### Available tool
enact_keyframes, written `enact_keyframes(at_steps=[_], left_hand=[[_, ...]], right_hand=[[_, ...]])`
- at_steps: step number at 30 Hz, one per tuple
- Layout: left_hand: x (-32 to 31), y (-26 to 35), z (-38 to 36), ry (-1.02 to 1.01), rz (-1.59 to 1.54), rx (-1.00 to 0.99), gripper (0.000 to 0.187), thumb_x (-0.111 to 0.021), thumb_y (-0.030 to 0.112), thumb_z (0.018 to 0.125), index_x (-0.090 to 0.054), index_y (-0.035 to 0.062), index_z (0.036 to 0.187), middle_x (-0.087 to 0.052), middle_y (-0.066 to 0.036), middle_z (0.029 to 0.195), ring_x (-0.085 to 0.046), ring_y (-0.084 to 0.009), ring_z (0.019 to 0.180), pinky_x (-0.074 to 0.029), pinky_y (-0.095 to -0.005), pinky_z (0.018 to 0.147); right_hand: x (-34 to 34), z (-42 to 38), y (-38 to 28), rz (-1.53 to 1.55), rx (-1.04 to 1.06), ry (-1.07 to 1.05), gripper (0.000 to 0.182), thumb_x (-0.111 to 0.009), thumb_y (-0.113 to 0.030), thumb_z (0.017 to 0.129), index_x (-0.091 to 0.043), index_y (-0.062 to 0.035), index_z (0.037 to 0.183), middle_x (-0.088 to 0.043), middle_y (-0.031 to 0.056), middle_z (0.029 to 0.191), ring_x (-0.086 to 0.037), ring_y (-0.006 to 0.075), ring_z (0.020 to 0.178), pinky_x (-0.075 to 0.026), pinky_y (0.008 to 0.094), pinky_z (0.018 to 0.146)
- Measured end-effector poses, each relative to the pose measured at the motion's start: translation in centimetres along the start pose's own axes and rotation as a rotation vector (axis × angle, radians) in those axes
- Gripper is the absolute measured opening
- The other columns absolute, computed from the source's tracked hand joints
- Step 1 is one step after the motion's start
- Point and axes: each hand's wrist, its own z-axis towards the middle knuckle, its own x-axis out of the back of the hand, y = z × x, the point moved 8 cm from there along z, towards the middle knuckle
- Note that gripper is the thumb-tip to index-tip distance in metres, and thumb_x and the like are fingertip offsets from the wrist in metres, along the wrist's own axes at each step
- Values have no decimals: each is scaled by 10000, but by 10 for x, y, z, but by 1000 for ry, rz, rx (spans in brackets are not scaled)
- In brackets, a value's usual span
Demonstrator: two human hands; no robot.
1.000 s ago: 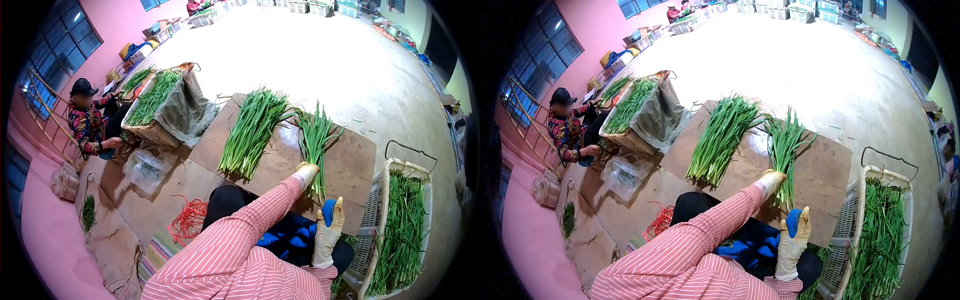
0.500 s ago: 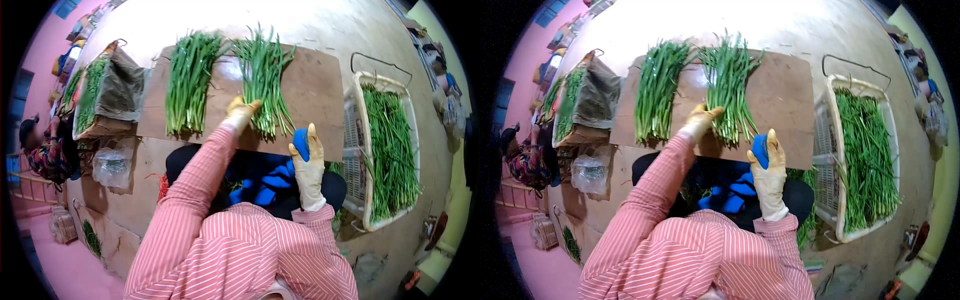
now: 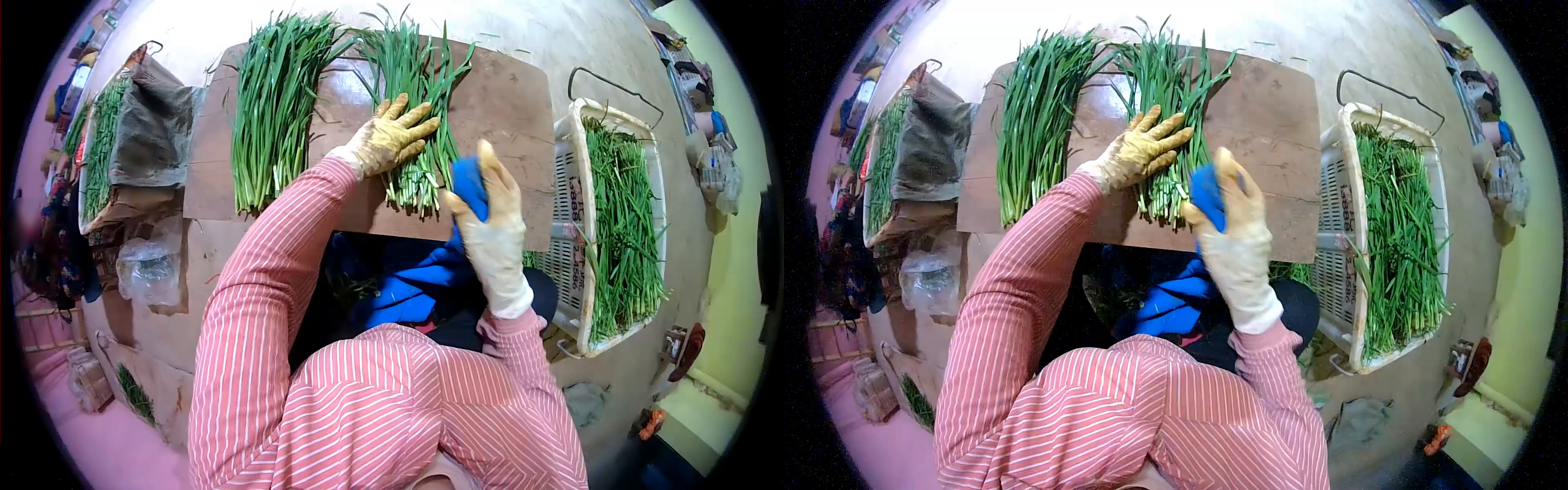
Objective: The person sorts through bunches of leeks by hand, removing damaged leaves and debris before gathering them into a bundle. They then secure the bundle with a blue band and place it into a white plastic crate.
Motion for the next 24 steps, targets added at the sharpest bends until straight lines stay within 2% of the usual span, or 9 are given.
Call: enact_keyframes(at_steps=[3,5,6,12,15,16,19,22,24], left_hand=[[-12,-6,0,30,130,-64,550,-477,356,961,-308,264,1476,-239,-91,1553,-185,-452,1406,-176,-548,1145],[-11,-7,-2,-9,140,-56,566,-490,357,950,-298,290,1479,-238,-82,1555,-191,-453,1404,-199,-549,1138],[-10,-10,-5,24,55,-66,560,-488,356,953,-298,306,1478,-234,-78,1557,-193,-452,1404,-202,-548,1138],[-7,-10,-6,59,-101,-86,506,-446,358,984,-312,324,1471,-216,-70,1564,-182,-449,1407,-146,-550,1150],[-9,-10,-5,66,-91,-83,503,-443,357,984,-317,318,1469,-213,-71,1565,-182,-452,1405,-148,-557,1146],[-10,-9,-6,69,-100,-84,503,-443,357,984,-317,318,1469,-213,-71,1565,-182,-452,1405,-148,-557,1146],[-7,-7,-3,76,-82,-85,529,-462,358,973,-298,328,1475,-210,-68,1566,-201,-451,1400,-160,-559,1144],[-10,-9,-2,53,60,-113,575,-487,339,952,-267,342,1483,-223,-60,1563,-241,-446,1388,-192,-556,1139],[-9,-9,-4,71,-8,-103,559,-477,336,954,-287,325,1479,-224,-60,1562,-217,-442,1398,-177,-549,1145]], right_hand=[[-52,26,-36,-307,267,-106,640,-743,-164,732,-518,-137,1331,-529,179,1271,-615,340,967,-525,378,798],[-98,23,-20,-472,292,-285,593,-718,-171,721,-550,-155,1289,-546,179,1243,-626,310,808,-527,393,681],[-109,12,-7,-572,384,-231,583,-708,-178,715,-558,-164,1278,-555,178,1222,-619,279,717,-524,392,613],[-69,-48,7,-623,163,-542,602,-744,-172,702,-568,-170,1278,-553,204,1225,-640,307,727,-538,393,619],[-44,-52,4,-400,142,-404,620,-766,-166,689,-573,-158,1278,-551,223,1221,-648,354,820,-545,411,685],[-41,-40,3,-361,21,-445,637,-777,-159,677,-572,-139,1280,-554,225,1212,-637,386,886,-537,421,734],[-46,9,-47,-387,139,-219,565,-763,-137,723,-586,-124,1259,-569,207,1216,-635,340,932,-526,387,786],[-110,11,-28,-533,278,-298,586,-742,-151,704,-571,-123,1263,-574,217,1202,-631,346,814,-525,403,685],[-130,-9,-20,-680,298,-393,541,-659,-116,762,-549,-147,1291,-575,195,1202,-628,316,717,-526,409,612]])
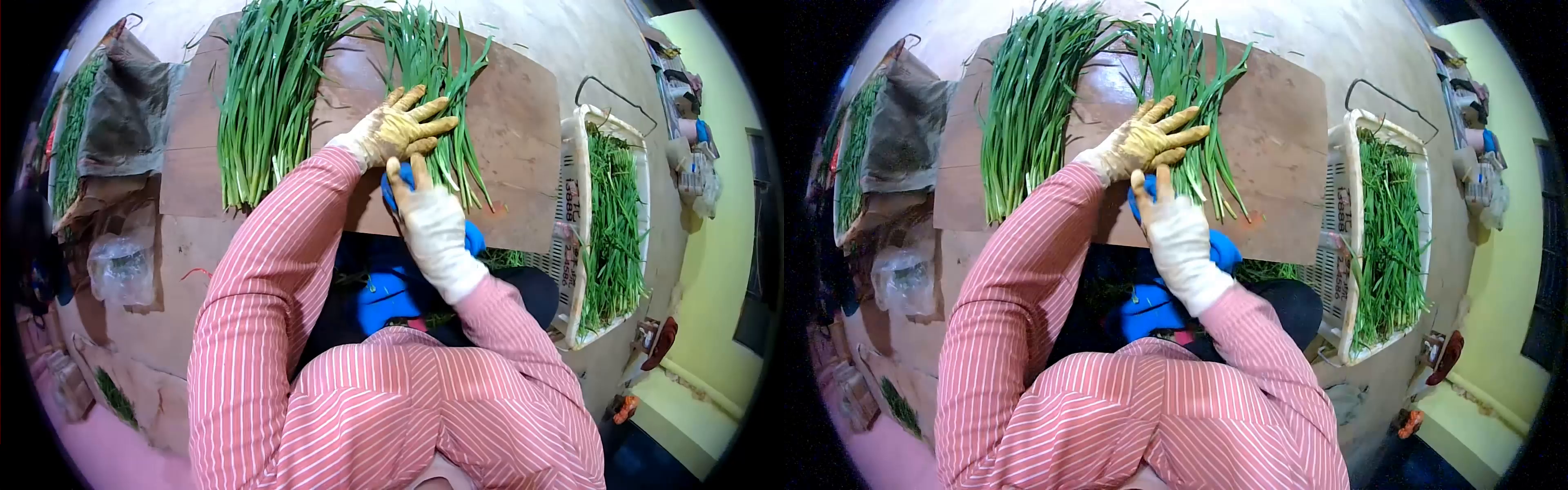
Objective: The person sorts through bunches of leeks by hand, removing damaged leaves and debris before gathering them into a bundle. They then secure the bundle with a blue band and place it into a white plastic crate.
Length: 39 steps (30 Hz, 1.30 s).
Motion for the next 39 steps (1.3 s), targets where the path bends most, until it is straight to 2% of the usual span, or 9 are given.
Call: enact_keyframes(at_steps=[6,9,14,17,21,27,35,38,39], left_hand=[[3,0,-1,10,-53,18,494,-407,399,982,-336,293,1459,-233,-47,1559,-195,-394,1418,-146,-545,1153],[11,1,-2,-16,-79,42,471,-431,382,977,-395,285,1436,-251,-83,1551,-206,-433,1404,-127,-583,1137],[42,19,7,204,-74,-7,442,-476,372,960,-466,257,1387,-325,-76,1514,-224,-391,1405,-127,-565,1139],[25,31,13,30,-17,-73,470,-513,328,928,-452,263,1390,-333,-67,1510,-250,-382,1398,-166,-549,1143],[13,16,6,36,-48,-91,429,-525,307,918,-505,263,1345,-364,-56,1488,-268,-353,1395,-169,-551,1147],[15,17,6,14,-73,-91,406,-484,330,961,-492,277,1364,-351,-47,1497,-247,-344,1407,-151,-534,1156],[14,17,7,20,-92,-59,388,-461,345,977,-508,280,1357,-349,-40,1501,-229,-331,1417,-132,-536,1158],[15,15,5,41,-100,-73,383,-492,383,959,-556,264,1318,-383,-48,1482,-247,-335,1410,-129,-531,1158],[14,16,7,40,-100,-81,383,-492,383,959,-556,264,1318,-383,-48,1482,-247,-335,1410,-129,-531,1158]], right_hand=[[20,-69,-1,92,52,-243,510,-656,-185,805,-548,-179,1303,-574,144,1172,-637,287,673,-538,407,597],[42,-83,35,385,-162,-155,704,-798,-246,713,-516,-153,1352,-542,185,1253,-606,349,1049,-518,386,865],[80,-61,100,270,-429,288,700,-778,-196,749,-483,-131,1380,-530,193,1262,-540,332,1156,-474,378,949],[65,-24,91,266,-360,304,685,-774,-213,743,-500,-133,1366,-533,196,1267,-572,350,1090,-498,394,896],[7,-19,50,-107,-10,233,507,-571,-97,783,-541,-212,1275,-581,138,1197,-575,218,612,-481,346,511],[13,-80,45,100,-86,-225,497,-656,-131,774,-596,-222,1258,-587,178,1224,-661,315,791,-547,393,660],[65,-25,81,264,-271,297,621,-759,-202,716,-550,-167,1300,-583,176,1191,-627,336,913,-533,406,743],[19,-16,51,-95,-74,203,530,-592,-105,797,-506,-169,1316,-585,136,1180,-615,234,727,-512,351,569],[13,-32,37,-266,-12,118,626,-694,-124,699,-534,-181,1301,-586,172,1205,-620,295,780,-533,390,679]])
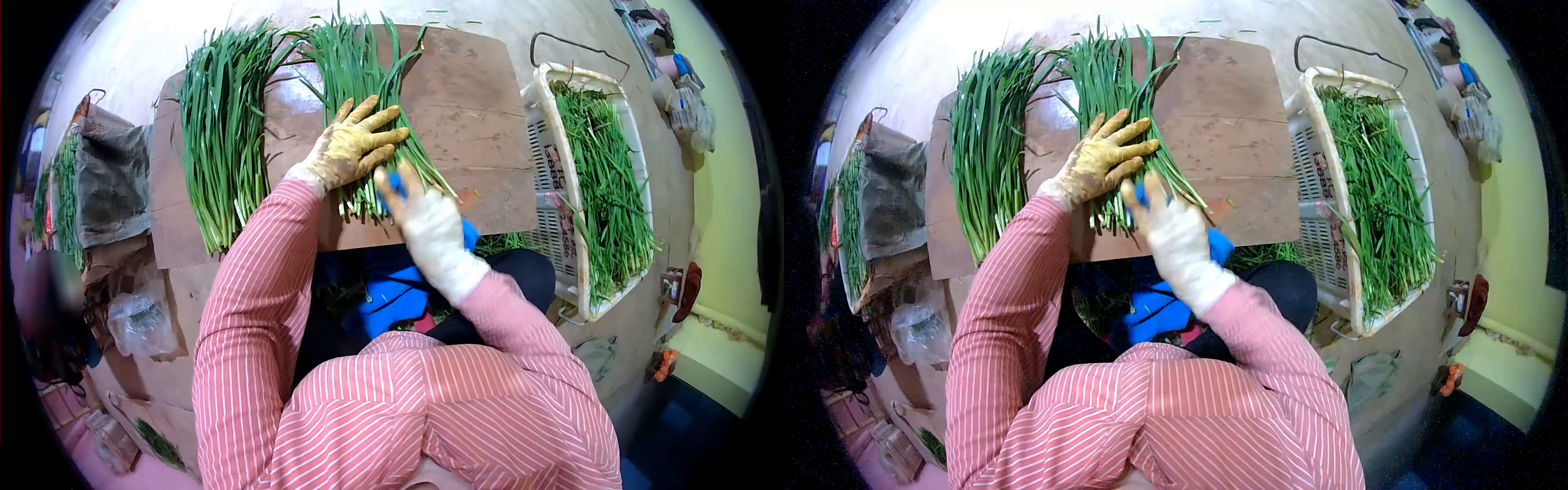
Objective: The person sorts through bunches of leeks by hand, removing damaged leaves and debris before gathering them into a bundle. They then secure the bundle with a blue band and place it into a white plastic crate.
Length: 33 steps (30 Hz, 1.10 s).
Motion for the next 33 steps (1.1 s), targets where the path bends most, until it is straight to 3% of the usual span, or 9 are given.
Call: enact_keyframes(at_steps=[3,6,9,14,19,20,26,27,33], left_hand=[[6,-2,-1,41,-170,106,389,-571,427,909,-651,193,1210,-442,-60,1442,-256,-338,1407,-124,-513,1162],[8,-1,2,1,-167,166,418,-605,456,878,-667,172,1178,-439,-66,1443,-257,-337,1407,-125,-509,1162],[11,-2,2,-10,-216,177,393,-644,416,849,-681,153,1139,-437,-79,1442,-245,-338,1412,-122,-507,1164],[10,-5,-2,-45,-275,136,341,-655,290,834,-674,149,1143,-409,-86,1461,-223,-341,1421,-107,-513,1166],[5,-8,-3,-75,-257,89,359,-626,178,835,-631,156,1194,-349,-96,1503,-178,-368,1435,-91,-540,1158],[4,-8,-3,-78,-259,90,359,-626,178,835,-631,156,1194,-349,-96,1503,-178,-368,1435,-91,-540,1158],[5,-7,-5,-86,-286,69,378,-600,136,828,-638,161,1204,-350,-86,1502,-159,-354,1440,-77,-527,1167],[6,-7,-5,-86,-287,66,378,-600,136,828,-638,161,1204,-350,-86,1502,-159,-354,1440,-77,-527,1167],[6,-7,-4,-80,-267,83,324,-602,178,858,-651,154,1177,-356,-94,1496,-173,-354,1435,-94,-517,1167]], right_hand=[[-1,-42,-2,178,-46,-279,550,-694,-149,734,-577,-195,1269,-586,175,1212,-629,289,806,-532,388,674],[12,-69,15,434,-101,-240,522,-638,-128,781,-565,-226,1289,-588,169,1201,-622,276,718,-527,356,638],[31,-66,40,653,-265,-110,664,-794,-145,683,-568,-178,1306,-574,225,1218,-641,381,878,-538,401,763],[39,-23,70,617,-454,63,620,-752,-185,754,-534,-176,1334,-535,213,1252,-623,363,1004,-537,398,824],[13,25,48,630,-295,48,656,-753,-207,742,-511,-200,1352,-540,195,1262,-633,364,934,-539,420,774],[10,27,36,522,-225,129,656,-760,-210,716,-527,-203,1330,-556,175,1236,-638,325,816,-539,397,680],[0,-11,-8,371,9,-144,553,-712,-142,711,-585,-174,1248,-605,150,1173,-641,276,740,-521,372,575],[2,-25,-15,334,52,-196,479,-553,-86,802,-566,-214,1264,-579,90,1180,-612,224,706,-512,359,572],[4,-86,-14,689,81,-542,573,-697,-247,781,-525,-209,1326,-542,165,1289,-634,300,814,-526,406,697]])
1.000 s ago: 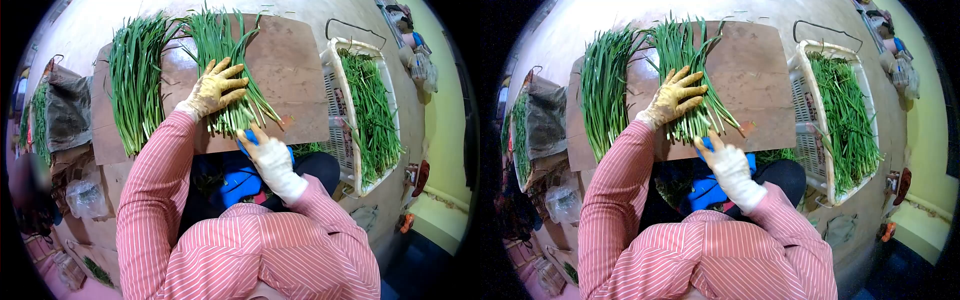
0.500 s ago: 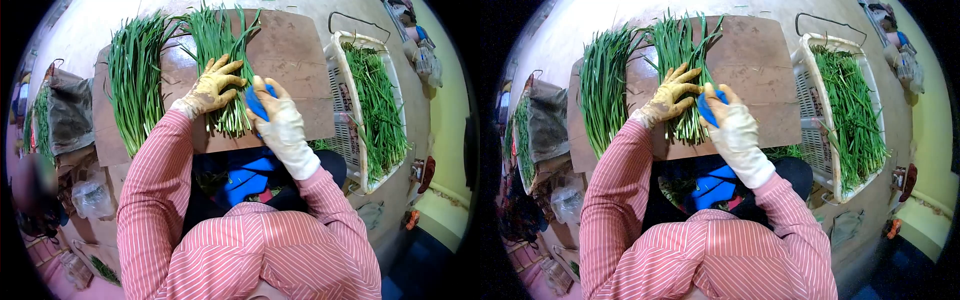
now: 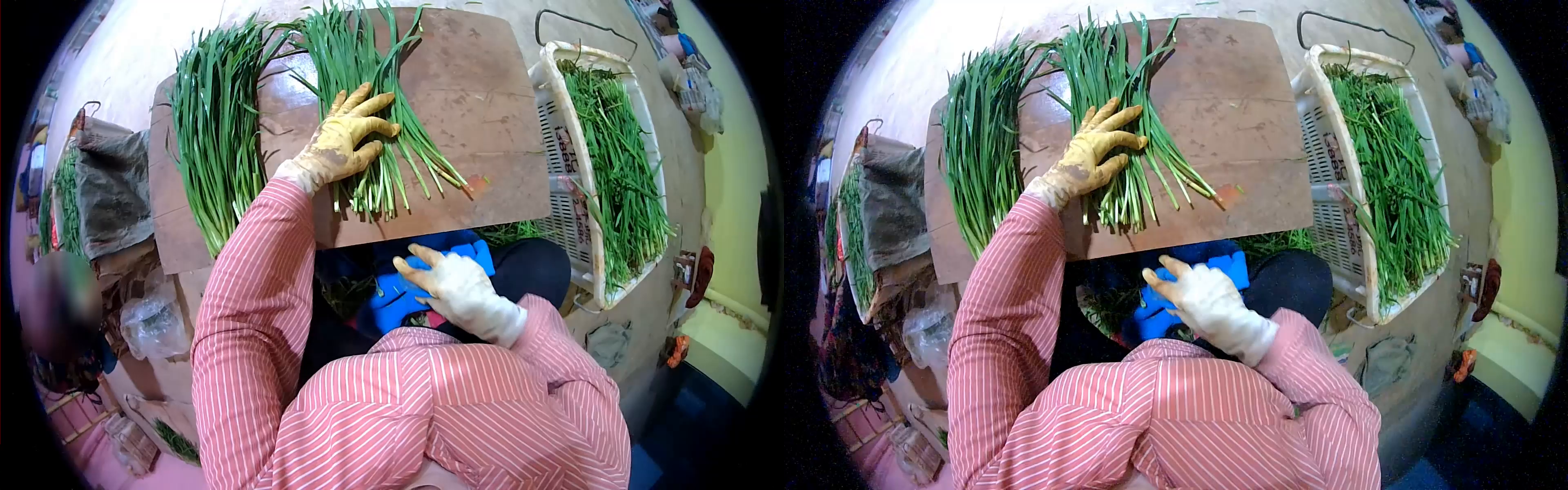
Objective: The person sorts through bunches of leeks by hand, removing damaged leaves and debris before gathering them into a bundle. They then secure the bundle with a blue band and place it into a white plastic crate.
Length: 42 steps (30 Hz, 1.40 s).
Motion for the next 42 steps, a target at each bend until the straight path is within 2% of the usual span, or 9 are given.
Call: enact_keyframes(at_steps=[7,10,13,17,23,27,29,38,42], left_hand=[[5,25,11,170,183,74,434,-603,322,891,-553,176,1296,-300,-155,1513,-233,-428,1395,-153,-547,1136],[-9,42,23,88,357,-77,519,-554,281,913,-419,251,1414,-238,-101,1548,-222,-412,1403,-149,-558,1138],[-27,32,28,-110,473,-40,478,-491,283,946,-411,291,1418,-279,-64,1537,-224,-381,1412,-135,-556,1146],[-28,31,25,-75,436,-56,458,-468,281,959,-416,307,1413,-299,-64,1529,-220,-376,1415,-126,-553,1150],[-26,29,24,-34,418,-81,428,-434,302,982,-422,328,1410,-314,-77,1522,-220,-369,1418,-118,-540,1155],[-24,31,25,-42,417,-67,417,-434,303,984,-437,318,1401,-323,-79,1517,-225,-371,1416,-121,-537,1157],[-23,32,25,-28,397,-66,413,-444,303,978,-452,316,1391,-333,-81,1511,-229,-371,1414,-126,-538,1156],[-24,26,24,-7,361,-86,404,-468,284,970,-476,324,1372,-345,-75,1505,-233,-369,1413,-125,-534,1160],[-19,28,20,-73,392,-48,402,-480,286,966,-486,318,1366,-343,-67,1507,-223,-365,1417,-119,-522,1166]], right_hand=[[98,-19,55,96,-253,765,663,-770,-164,721,-536,-193,1341,-565,192,1233,-607,351,1040,-521,391,861],[120,19,51,-77,-252,822,668,-779,-165,705,-547,-198,1331,-554,180,1244,-620,338,981,-529,399,829],[88,78,48,-458,-231,491,350,-638,-175,838,-626,-194,1188,-585,105,1204,-635,248,758,-538,388,652],[70,58,49,-609,-176,464,292,-572,-173,867,-635,-197,1151,-616,82,1154,-631,230,700,-530,377,586],[70,-11,78,-535,-456,298,437,-663,-174,820,-598,-236,1248,-603,157,1200,-667,291,790,-552,408,615],[107,0,72,-408,-514,610,621,-759,-138,703,-572,-227,1289,-583,201,1220,-642,329,772,-547,416,674],[121,25,53,-360,-345,755,642,-755,-178,711,-547,-222,1317,-576,199,1234,-633,313,773,-546,405,675],[30,-22,57,-574,-618,321,671,-705,-271,759,-456,-213,1379,-568,141,1171,-622,217,728,-533,325,566],[-17,-27,31,-361,-399,-13,684,-725,-208,738,-465,-180,1370,-554,180,1199,-633,287,804,-538,378,665]])
